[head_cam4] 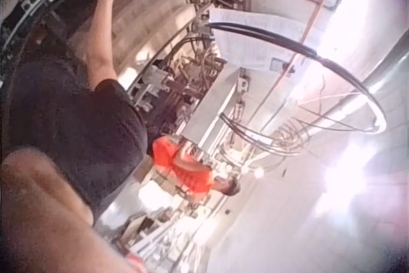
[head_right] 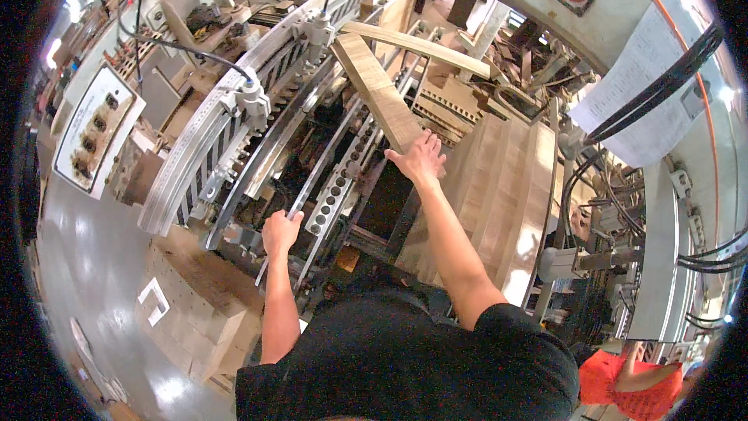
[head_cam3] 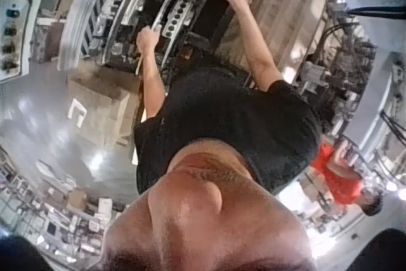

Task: The person places wooden boards into a woodworking machine, moves to a stack on a pallet, and stacks the boards by hand.

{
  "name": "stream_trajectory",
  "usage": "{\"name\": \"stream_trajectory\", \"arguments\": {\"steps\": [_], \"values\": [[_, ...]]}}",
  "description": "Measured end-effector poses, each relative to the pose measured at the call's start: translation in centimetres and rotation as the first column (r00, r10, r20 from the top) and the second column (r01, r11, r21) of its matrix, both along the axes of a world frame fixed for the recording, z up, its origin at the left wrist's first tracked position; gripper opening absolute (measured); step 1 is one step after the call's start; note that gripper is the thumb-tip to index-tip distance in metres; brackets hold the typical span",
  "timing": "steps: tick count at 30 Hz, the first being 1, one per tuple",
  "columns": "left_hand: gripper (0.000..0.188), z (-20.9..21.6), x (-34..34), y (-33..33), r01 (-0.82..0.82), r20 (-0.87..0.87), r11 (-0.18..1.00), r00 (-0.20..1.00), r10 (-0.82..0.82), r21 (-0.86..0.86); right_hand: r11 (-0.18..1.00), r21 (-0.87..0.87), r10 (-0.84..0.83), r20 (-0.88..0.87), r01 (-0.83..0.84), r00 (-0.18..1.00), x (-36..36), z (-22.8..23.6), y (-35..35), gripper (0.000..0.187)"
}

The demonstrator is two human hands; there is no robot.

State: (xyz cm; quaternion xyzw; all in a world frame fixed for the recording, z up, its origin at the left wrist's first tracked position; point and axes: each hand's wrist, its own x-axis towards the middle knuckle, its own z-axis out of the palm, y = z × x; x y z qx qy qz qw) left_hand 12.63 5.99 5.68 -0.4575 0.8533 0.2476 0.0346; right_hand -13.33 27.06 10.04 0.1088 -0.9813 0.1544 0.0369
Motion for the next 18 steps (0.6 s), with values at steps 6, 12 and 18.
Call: {"name": "stream_trajectory", "arguments": {"steps": [6,12,18], "values": [[0.048,0.5,0.1,0.3,-0.021,-0.013,0.999,1.000,0.021,0.026,0.999,0.041,0.002,0.047,-0.004,0.999,0.9,-0.6,3.6,0.080],[0.051,0.3,0.1,-0.1,0.015,-0.026,0.998,1.000,-0.013,0.058,0.976,-0.211,-0.013,0.157,0.046,0.987,8.3,1.3,9.7,0.084],[0.060,-2.1,0.0,-0.7,0.079,-0.124,0.997,0.989,-0.076,0.018,0.985,-0.174,0.009,0.041,-0.002,0.999,16.1,1.4,14.8,0.084]]}}
